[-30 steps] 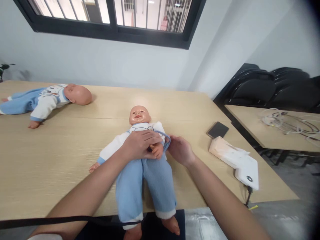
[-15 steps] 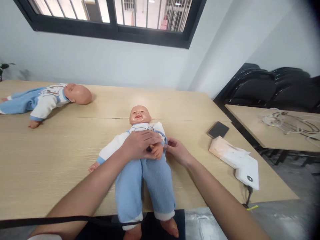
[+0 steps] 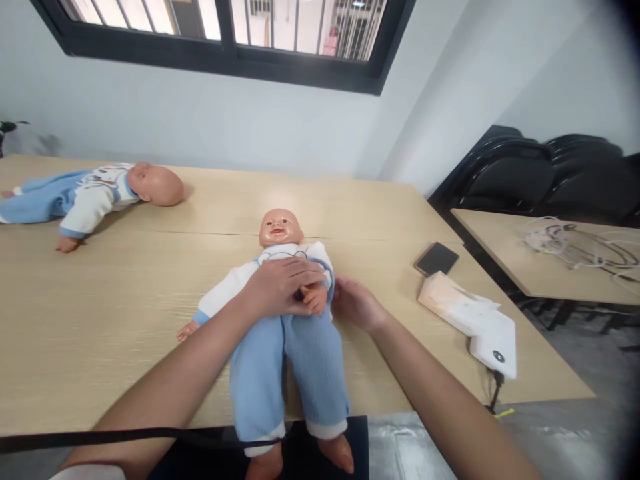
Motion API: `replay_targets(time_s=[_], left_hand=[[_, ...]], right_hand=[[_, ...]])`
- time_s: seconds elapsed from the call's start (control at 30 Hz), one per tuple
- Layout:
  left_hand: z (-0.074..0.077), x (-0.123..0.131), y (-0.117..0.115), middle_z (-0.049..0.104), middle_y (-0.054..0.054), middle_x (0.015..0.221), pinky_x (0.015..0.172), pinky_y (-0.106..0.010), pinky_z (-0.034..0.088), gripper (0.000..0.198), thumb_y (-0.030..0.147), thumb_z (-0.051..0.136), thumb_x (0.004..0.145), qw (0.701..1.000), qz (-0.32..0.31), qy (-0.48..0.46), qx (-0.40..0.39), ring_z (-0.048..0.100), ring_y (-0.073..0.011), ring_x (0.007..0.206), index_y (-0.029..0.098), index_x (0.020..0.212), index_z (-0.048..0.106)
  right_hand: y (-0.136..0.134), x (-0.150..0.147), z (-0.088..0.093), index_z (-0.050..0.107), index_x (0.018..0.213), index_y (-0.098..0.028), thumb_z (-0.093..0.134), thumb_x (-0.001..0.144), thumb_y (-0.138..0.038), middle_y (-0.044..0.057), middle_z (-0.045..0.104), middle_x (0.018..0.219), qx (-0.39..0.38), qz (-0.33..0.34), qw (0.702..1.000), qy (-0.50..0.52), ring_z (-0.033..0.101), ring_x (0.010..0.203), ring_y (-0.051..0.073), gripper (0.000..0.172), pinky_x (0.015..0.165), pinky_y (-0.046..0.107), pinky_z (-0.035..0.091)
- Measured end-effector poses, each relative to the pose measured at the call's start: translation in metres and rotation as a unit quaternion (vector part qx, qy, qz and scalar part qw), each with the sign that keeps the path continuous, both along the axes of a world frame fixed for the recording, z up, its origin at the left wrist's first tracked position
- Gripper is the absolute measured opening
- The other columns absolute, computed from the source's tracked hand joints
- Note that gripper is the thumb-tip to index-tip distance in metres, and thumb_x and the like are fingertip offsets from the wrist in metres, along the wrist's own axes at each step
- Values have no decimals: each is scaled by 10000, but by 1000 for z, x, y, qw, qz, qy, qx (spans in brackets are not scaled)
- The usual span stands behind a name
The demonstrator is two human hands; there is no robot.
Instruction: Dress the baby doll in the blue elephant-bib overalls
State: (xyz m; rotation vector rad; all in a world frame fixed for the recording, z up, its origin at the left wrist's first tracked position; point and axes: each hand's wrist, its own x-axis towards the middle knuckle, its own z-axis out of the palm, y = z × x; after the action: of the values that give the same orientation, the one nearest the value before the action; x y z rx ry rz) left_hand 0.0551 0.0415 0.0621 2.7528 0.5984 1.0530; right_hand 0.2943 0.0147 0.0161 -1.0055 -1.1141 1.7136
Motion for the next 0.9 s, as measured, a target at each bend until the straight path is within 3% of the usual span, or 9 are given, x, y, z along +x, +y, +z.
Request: replay_targets(time_s=[0.13, 0.27, 0.4, 0.53, 0.67, 0.77, 0.9], left_hand=[[-2, 0, 1, 704, -74, 1344, 1054, -382, 550, 423, 376, 734, 888, 1000, -3, 14, 1, 682, -216, 1206, 239, 1277, 644], [-5, -1, 2, 704, -74, 1345, 1047, -389, 560, 418, 379, 728, 889, 1000, -4, 13, -1, 682, -219, 1208, 238, 1274, 652], [-6, -1, 1, 713, -79, 1329, 1057, -390, 563, 433, 420, 727, 895, 1000, -27, 1, 6, 681, -219, 1215, 232, 1278, 654], [-5, 0, -4, 730, -70, 1298, 1061, -375, 567, 389, 347, 694, 918, 998, -47, -29, 11, 694, -199, 1189, 246, 1291, 652], [-4, -1, -7, 717, -76, 1321, 1057, -354, 568, 402, 290, 684, 923, 996, -75, -41, 17, 688, -197, 1198, 240, 1318, 630], [-4, -1, -8, 711, -80, 1330, 1062, -354, 561, 397, 308, 695, 920, 996, -86, -35, -5, 681, -202, 1207, 235, 1306, 632], [-4, 1, -8, 715, -77, 1322, 1091, -377, 542, 387, 353, 703, 912, 996, -74, -11, -39, 678, -215, 1219, 237, 1277, 652]], right_hand=[[6, 1, 7, 722, 849, -214, 737, 831, -615, 58, 730, 883, 14, 1, 1000, 3, 649, 902, 249, 402, 862, 401, 501], [16, 2, 17, 723, 812, -208, 790, 802, -583, 43, 724, 833, 6, 11, 1000, -11, 644, 840, 225, 382, 827, 373, 500], [30, 0, 23, 718, 798, -211, 815, 792, -570, 35, 719, 822, 27, -30, 999, -21, 632, 808, 201, 371, 816, 347, 497], [43, -6, 22, 722, 856, -224, 763, 797, -670, 56, 744, 865, 47, -40, 997, -51, 662, 879, 245, 452, 831, 387, 526], [47, -12, 14, 742, 920, -212, 769, 801, -648, 70, 774, 950, 38, -37, 998, -16, 686, 941, 257, 453, 892, 407, 534], [46, -12, 13, 755, 956, -196, 798, 803, -580, 80, 784, 1011, 15, -16, 1000, 18, 699, 965, 255, 416, 943, 412, 526], [50, -2, 27, 771, 999, -185, 805, 809, -519, 94, 778, 1083, 9, 44, 999, 8, 692, 1030, 264, 385, 984, 421, 507]])
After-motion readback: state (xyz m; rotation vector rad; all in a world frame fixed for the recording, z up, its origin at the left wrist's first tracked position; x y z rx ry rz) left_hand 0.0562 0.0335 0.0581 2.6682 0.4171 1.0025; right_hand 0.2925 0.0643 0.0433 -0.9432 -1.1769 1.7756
